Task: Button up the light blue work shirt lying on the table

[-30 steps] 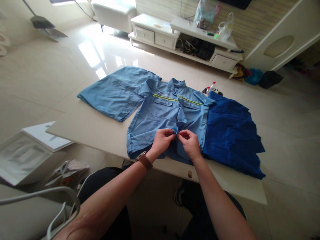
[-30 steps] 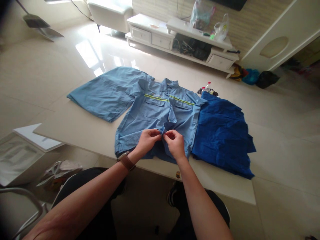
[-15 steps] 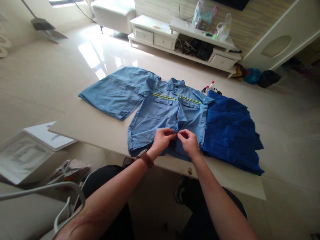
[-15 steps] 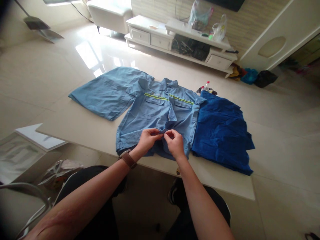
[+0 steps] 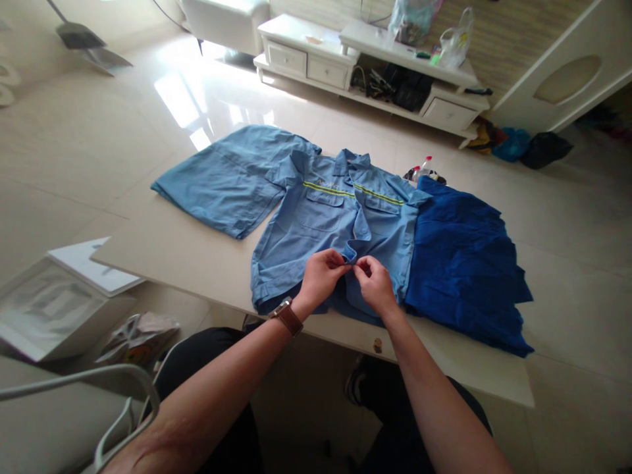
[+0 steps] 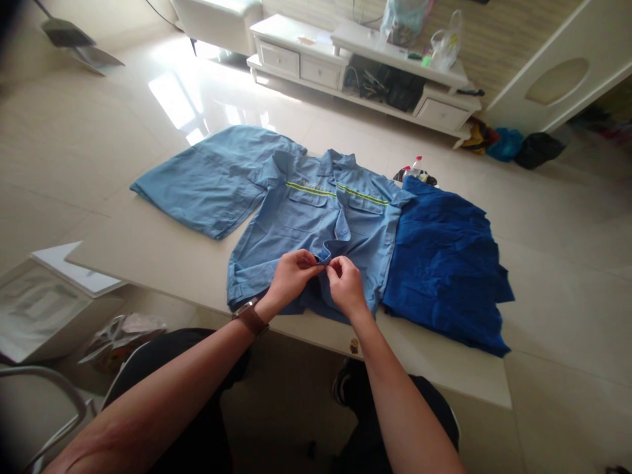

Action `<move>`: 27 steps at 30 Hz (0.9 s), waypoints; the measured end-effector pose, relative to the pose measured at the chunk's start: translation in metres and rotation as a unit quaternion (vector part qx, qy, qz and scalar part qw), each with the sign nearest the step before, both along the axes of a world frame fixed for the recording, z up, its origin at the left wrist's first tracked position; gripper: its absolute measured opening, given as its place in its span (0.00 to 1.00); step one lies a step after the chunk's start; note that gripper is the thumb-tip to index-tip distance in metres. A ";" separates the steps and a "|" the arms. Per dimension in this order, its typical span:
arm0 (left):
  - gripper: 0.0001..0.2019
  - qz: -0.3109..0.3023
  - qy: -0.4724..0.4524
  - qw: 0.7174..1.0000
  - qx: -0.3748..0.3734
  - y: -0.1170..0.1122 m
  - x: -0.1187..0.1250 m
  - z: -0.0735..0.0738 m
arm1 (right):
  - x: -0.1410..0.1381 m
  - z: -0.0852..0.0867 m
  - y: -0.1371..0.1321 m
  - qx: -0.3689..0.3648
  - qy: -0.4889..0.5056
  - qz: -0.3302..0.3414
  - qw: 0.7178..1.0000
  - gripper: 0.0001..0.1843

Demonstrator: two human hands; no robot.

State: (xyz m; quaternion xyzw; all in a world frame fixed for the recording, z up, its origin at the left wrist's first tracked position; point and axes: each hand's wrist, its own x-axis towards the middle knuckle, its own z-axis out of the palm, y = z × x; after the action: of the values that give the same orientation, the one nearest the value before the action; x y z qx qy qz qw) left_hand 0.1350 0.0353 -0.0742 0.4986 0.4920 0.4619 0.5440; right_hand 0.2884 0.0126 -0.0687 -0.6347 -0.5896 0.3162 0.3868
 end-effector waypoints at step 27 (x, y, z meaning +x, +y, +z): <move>0.08 -0.087 0.055 0.995 0.005 0.005 -0.015 -0.004 | -0.010 -0.004 -0.003 0.022 -0.055 0.021 0.998 0.08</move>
State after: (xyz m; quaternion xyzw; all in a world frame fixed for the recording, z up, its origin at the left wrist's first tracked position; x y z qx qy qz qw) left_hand 0.1205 0.0406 -0.0782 0.5668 0.4733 0.3874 0.5520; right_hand 0.2784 0.0091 -0.0727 -0.6296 -0.6303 0.2759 0.3610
